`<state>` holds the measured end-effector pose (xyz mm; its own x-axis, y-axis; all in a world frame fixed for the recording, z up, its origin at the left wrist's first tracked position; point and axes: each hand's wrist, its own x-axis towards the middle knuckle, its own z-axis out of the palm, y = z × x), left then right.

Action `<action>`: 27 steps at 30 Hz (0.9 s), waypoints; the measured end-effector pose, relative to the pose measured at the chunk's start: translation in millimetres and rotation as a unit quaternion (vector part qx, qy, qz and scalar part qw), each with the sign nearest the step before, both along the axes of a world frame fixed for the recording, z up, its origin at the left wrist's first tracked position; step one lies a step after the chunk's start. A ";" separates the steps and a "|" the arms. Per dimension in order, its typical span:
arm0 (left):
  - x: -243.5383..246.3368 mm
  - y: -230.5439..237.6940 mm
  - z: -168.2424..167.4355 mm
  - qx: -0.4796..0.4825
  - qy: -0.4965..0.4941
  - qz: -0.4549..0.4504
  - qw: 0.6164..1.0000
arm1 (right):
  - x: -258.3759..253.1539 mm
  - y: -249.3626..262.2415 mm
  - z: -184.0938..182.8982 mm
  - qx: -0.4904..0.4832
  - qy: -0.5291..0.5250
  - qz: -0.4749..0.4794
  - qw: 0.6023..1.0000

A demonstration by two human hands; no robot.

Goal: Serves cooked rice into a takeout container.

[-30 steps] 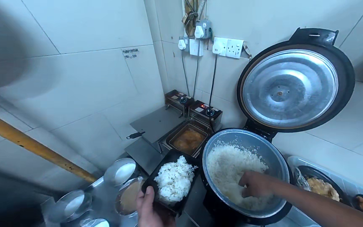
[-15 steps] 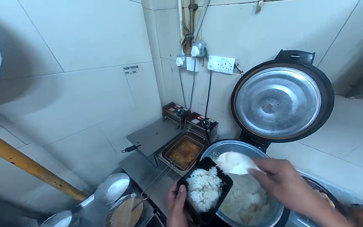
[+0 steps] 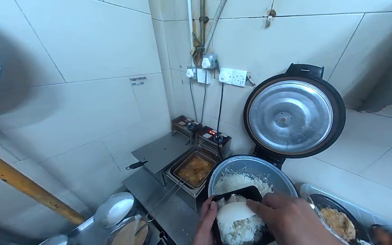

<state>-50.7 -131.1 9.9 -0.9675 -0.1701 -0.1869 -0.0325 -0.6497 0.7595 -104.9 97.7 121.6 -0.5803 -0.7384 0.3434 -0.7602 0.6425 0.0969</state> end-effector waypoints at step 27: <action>14.1 -2.3 -5.7 0.006 0.084 0.066 0.994 | 13.2 22.5 17.5 -0.033 -0.046 0.009 0.998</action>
<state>-36.6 -133.4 4.2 -0.9546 -0.2966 -0.0279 0.1802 -0.6493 0.7389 -91.8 120.2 139.1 -0.5982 -0.7269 0.3373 -0.7757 0.6309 -0.0164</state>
